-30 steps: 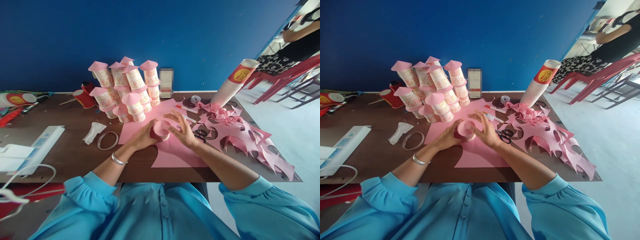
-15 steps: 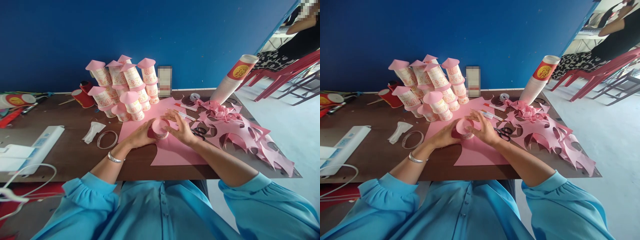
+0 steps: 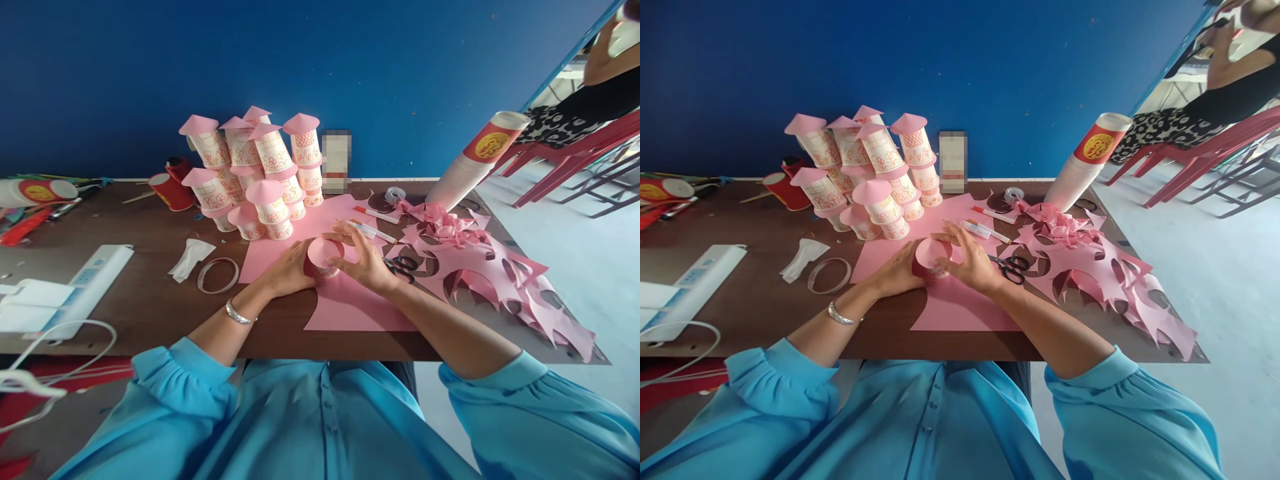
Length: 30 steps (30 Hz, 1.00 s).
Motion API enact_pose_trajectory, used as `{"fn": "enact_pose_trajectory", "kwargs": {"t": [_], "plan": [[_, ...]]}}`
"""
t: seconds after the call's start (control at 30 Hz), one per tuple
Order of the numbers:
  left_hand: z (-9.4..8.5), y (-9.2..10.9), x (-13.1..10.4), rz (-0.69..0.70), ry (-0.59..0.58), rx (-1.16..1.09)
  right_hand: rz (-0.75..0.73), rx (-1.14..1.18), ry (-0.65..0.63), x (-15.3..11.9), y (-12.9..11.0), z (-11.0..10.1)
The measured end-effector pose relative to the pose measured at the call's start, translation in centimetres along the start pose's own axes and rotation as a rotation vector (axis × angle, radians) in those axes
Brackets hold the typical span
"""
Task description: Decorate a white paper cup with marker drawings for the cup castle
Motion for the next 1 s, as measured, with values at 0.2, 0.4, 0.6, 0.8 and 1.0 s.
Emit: {"fn": "enact_pose_trajectory", "kwargs": {"t": [0.2,0.4,0.6,0.8,1.0], "plan": [[-0.1,-0.1,0.0,-0.012,-0.009,0.023,-0.019,0.02,-0.002,0.0,-0.2,-0.1],[-0.2,0.1,-0.1,0.011,0.014,0.003,-0.019,0.025,-0.008,-0.1,0.0,0.1],[-0.4,-0.3,-0.2,-0.046,0.039,-0.028,-0.072,0.086,0.037,-0.1,-0.5,-0.4],[-1.0,-0.5,-0.7,-0.08,0.055,-0.009,-0.05,0.032,0.143,0.0,0.8,-1.5],[-5.4,3.6,-2.7,0.032,0.163,0.003,-0.028,0.055,0.198,0.3,2.0,-2.3]]}}
Point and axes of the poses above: each hand's wrist, its own x-axis towards the middle knuckle, its own z-axis out of the palm, y = z × x, the point moved 6 cm from there along x, towards the middle knuckle, and after that the axes turned 3 degrees about y, right-handed, at the moved point
